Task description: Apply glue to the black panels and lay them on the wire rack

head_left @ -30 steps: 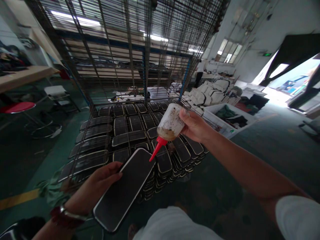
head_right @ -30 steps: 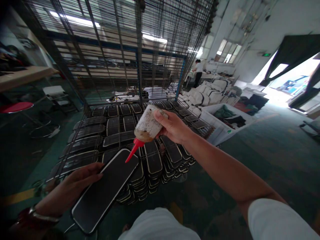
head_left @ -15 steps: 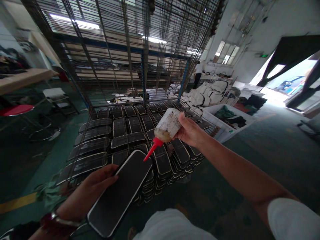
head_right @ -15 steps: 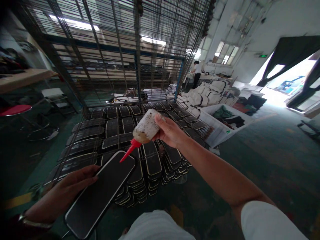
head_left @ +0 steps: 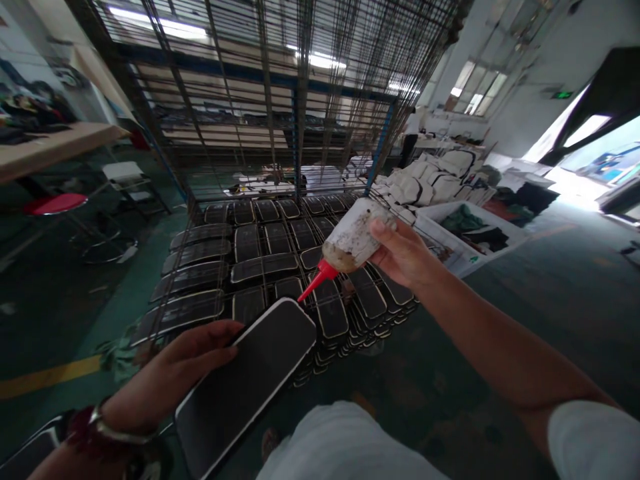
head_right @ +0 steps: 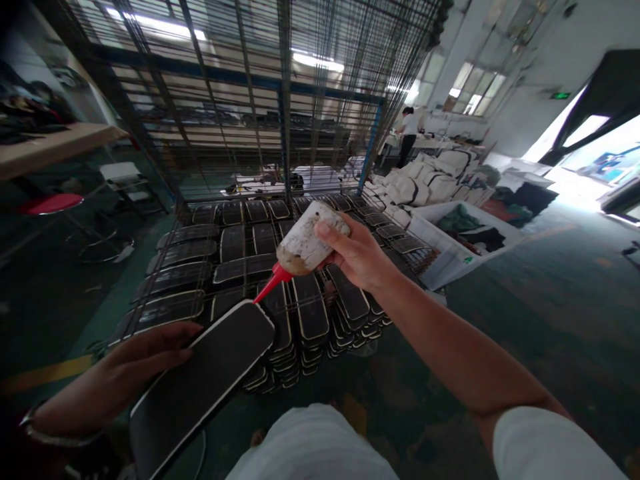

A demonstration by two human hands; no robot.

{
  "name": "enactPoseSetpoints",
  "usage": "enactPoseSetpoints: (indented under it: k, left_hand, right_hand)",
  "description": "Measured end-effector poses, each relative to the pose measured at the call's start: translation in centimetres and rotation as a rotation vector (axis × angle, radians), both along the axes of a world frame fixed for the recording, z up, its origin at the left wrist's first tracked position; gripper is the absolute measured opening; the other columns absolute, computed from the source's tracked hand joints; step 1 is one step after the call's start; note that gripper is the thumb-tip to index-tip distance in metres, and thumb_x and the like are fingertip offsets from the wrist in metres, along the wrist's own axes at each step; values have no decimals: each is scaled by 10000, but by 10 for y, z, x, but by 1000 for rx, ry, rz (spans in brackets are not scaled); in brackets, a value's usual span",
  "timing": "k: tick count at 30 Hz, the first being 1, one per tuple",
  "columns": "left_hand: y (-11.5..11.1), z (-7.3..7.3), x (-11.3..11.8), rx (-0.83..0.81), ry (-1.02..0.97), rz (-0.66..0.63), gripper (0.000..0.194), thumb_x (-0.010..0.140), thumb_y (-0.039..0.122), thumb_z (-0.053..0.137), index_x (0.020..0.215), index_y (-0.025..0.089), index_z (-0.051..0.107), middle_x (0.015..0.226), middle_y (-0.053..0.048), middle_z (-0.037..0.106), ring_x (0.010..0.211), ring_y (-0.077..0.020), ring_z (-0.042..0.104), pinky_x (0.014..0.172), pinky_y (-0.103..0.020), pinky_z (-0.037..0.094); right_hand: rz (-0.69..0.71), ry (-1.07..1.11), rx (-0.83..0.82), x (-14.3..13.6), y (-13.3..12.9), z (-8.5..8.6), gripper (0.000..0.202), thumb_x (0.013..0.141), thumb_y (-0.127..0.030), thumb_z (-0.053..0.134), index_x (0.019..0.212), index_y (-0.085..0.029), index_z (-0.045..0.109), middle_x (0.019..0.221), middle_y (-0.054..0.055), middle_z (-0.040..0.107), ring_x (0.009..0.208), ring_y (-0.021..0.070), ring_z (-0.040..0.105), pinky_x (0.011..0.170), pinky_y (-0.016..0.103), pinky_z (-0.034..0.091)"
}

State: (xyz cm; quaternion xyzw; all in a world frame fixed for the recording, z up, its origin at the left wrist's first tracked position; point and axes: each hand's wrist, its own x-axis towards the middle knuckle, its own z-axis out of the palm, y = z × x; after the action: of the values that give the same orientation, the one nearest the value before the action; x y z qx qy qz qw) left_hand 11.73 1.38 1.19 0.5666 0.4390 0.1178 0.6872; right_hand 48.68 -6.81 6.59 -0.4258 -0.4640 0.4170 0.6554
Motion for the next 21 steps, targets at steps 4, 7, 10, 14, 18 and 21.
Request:
enactPoseSetpoints:
  k: [4, 7, 10, 14, 18, 21]
  left_hand:
    - [-5, 13, 0, -3, 14, -62, 401, 750, 500, 970, 1065, 262, 904, 1002, -36, 899, 913, -306, 836, 830, -373, 688]
    - [-4, 19, -1, -25, 22, -112, 401, 756, 506, 965, 1068, 260, 913, 1011, -50, 903, 926, -329, 846, 824, -384, 694]
    - [-2, 18, -2, -36, 28, -84, 418, 740, 509, 976, 1075, 266, 917, 1023, -59, 908, 907, -337, 848, 796, -395, 701]
    - [-1, 17, -2, -47, 32, -40, 417, 681, 506, 1006, 1020, 278, 923, 1024, -45, 914, 870, -333, 847, 762, -391, 704]
    - [0, 23, 3, -67, 33, -58, 409, 656, 503, 1007, 987, 277, 925, 1001, -48, 912, 857, -340, 846, 769, -413, 706]
    - [2, 24, 5, -68, 27, -63, 387, 648, 480, 1006, 970, 281, 927, 982, -53, 910, 829, -333, 841, 742, -410, 702]
  right_hand:
    - [-3, 20, -22, -4, 0, -3, 569, 813, -624, 992, 1052, -204, 693, 873, 42, 707, 725, 218, 701, 520, 287, 626]
    - [-4, 21, -48, -7, 2, -5, 574, 799, -643, 990, 1030, -212, 690, 865, 36, 703, 727, 216, 692, 516, 280, 616]
    - [6, 24, -62, -8, 4, -6, 582, 786, -648, 995, 1023, -218, 682, 869, 33, 704, 741, 219, 692, 520, 285, 621]
    - [18, 21, -53, -8, 7, -8, 576, 787, -642, 998, 1014, -211, 691, 867, 35, 707, 723, 211, 686, 518, 284, 627]
    - [18, 1, -69, -8, 8, -8, 590, 785, -650, 998, 1013, -200, 693, 862, 37, 697, 701, 196, 669, 502, 271, 616]
    - [22, 11, -83, -9, 10, -9, 594, 766, -636, 1015, 995, -193, 692, 852, 34, 694, 693, 185, 664, 494, 256, 615]
